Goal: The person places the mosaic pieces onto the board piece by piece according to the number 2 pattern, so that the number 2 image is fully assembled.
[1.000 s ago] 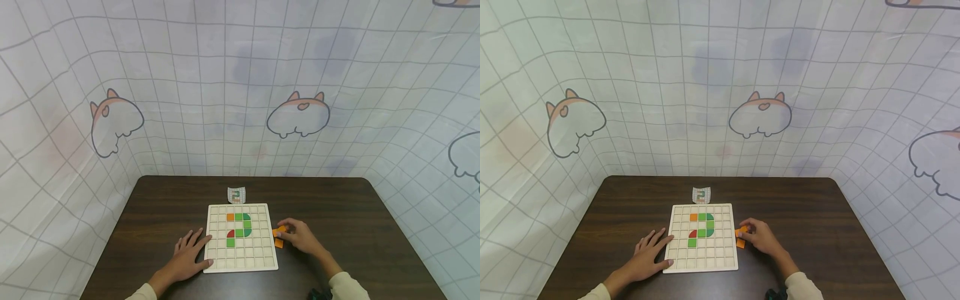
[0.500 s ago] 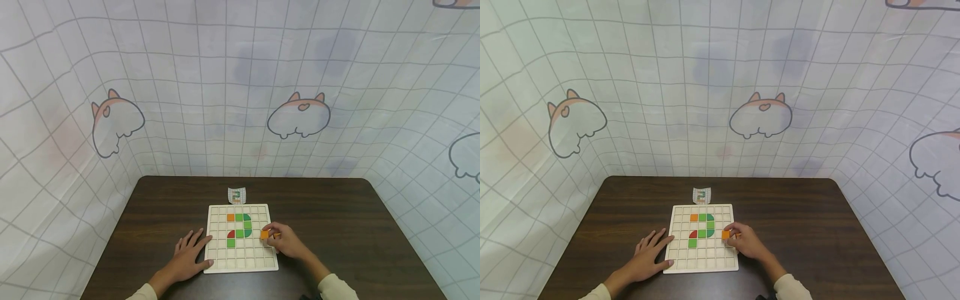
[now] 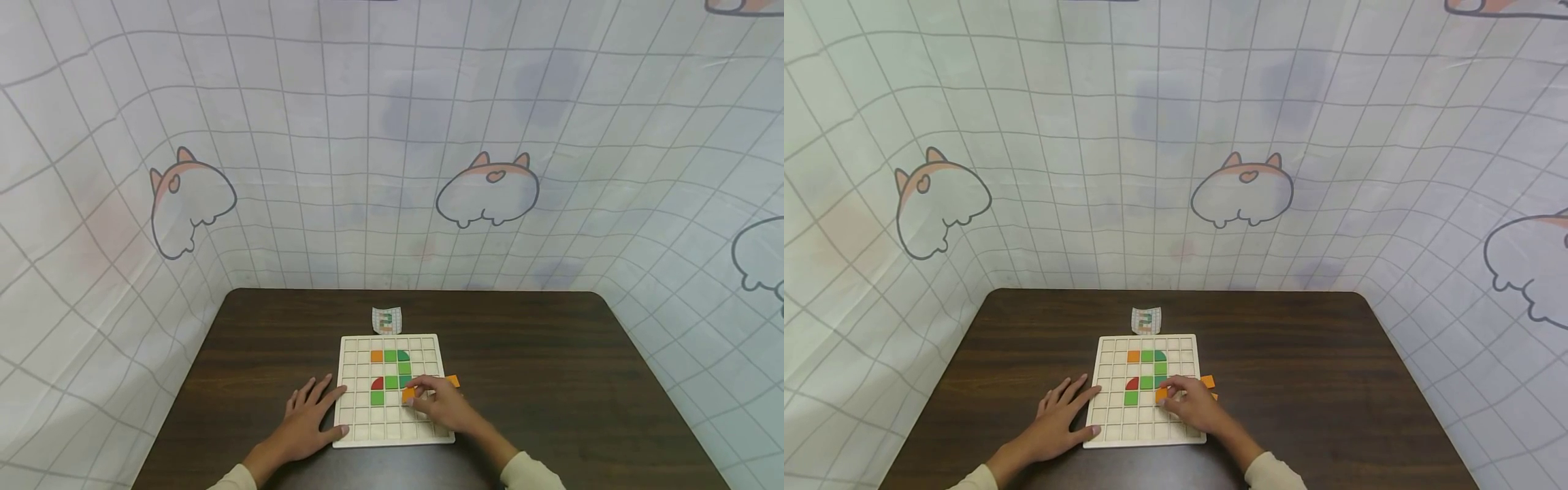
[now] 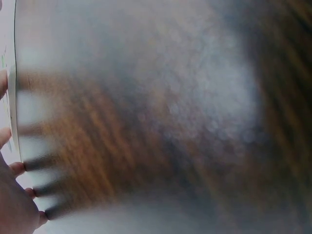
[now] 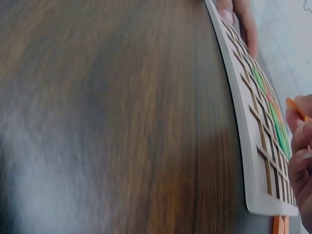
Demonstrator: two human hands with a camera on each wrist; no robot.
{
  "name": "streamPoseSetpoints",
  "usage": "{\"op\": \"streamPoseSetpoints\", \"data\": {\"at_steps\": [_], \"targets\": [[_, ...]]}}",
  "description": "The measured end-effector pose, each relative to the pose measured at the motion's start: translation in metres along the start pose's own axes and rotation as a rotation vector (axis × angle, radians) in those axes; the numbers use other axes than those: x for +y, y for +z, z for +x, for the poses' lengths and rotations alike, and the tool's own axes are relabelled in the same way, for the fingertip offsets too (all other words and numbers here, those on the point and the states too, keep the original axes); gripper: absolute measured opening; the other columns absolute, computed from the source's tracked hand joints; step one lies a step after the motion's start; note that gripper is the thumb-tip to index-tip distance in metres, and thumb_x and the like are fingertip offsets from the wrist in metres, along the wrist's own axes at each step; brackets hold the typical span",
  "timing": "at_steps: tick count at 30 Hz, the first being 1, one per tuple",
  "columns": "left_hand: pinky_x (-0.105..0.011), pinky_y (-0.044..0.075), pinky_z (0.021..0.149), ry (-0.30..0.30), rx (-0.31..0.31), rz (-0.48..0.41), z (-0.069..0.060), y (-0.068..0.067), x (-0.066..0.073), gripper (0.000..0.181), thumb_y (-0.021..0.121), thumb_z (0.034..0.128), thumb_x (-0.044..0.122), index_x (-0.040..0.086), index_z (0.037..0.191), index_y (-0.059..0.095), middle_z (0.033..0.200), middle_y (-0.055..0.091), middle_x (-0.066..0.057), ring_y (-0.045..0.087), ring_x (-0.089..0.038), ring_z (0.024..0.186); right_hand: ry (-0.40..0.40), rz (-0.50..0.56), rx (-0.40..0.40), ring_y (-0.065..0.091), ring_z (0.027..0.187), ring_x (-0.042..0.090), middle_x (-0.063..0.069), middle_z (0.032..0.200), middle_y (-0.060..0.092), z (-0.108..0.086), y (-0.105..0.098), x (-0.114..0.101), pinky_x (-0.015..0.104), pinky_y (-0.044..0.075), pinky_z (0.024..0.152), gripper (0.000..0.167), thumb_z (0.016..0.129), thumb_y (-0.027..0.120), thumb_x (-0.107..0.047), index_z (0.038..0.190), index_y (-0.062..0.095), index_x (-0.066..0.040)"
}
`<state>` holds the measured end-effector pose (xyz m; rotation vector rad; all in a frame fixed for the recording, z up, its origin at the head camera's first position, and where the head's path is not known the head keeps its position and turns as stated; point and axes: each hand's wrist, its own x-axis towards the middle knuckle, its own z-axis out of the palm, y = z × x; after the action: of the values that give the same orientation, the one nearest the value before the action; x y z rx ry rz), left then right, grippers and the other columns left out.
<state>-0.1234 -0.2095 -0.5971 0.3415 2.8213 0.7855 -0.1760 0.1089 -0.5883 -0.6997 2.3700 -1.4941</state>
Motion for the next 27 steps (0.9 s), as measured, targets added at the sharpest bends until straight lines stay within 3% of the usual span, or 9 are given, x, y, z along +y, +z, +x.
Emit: {"op": "streamPoseSetpoints", "data": {"at_steps": [3,9,13,20,27], "targets": [[-0.077,0.01,0.11,0.004,0.002,-0.005,0.0,-0.001,0.0,0.075,0.064,0.089,0.064,0.031,0.153,0.044,0.166,0.024,-0.008,0.015,-0.046,0.151,0.008,0.017,0.004,0.044,0.054,-0.001,0.007,0.091,0.062,0.002,0.006,-0.009,0.017,0.042,0.054,0.026,0.091,0.071,-0.006,0.115,0.069,0.002],[-0.077,0.01,0.11,0.003,0.001,-0.003,0.001,-0.002,0.001,0.075,0.064,0.0889,0.064,0.031,0.153,0.044,0.166,0.025,-0.009,0.016,-0.046,0.151,0.049,0.016,-0.014,0.044,0.052,0.0,0.004,0.087,0.063,0.006,0.02,-0.012,0.019,0.04,0.052,0.026,0.087,0.074,-0.008,0.113,0.07,-0.004],[-0.077,0.011,0.11,0.0,-0.003,-0.005,0.0,-0.001,0.0,0.074,0.064,0.0891,0.063,0.03,0.152,0.044,0.166,0.025,-0.009,0.016,-0.046,0.151,0.026,0.008,-0.032,0.045,0.055,0.0,0.001,0.083,0.065,0.008,0.029,-0.012,0.018,0.04,0.052,0.026,0.087,0.078,-0.015,0.11,0.071,-0.005],[-0.078,0.012,0.109,-0.008,-0.009,0.011,0.001,0.002,-0.001,0.075,0.062,0.0884,0.067,0.032,0.152,0.044,0.166,0.025,-0.008,0.017,-0.046,0.151,-0.057,-0.063,-0.051,0.054,0.072,-0.001,-0.003,0.08,0.067,0.011,0.043,-0.014,0.017,0.046,0.068,0.022,0.088,0.078,-0.015,0.106,0.074,-0.003],[-0.078,0.012,0.11,-0.014,-0.007,0.026,0.002,0.002,-0.003,0.076,0.061,0.0875,0.069,0.034,0.153,0.043,0.166,0.025,-0.007,0.017,-0.046,0.151,-0.091,-0.16,-0.039,0.051,0.069,-0.004,-0.008,0.077,0.066,0.015,0.051,-0.017,0.016,0.044,0.066,0.019,0.086,0.078,-0.013,0.103,0.075,-0.006]]}}
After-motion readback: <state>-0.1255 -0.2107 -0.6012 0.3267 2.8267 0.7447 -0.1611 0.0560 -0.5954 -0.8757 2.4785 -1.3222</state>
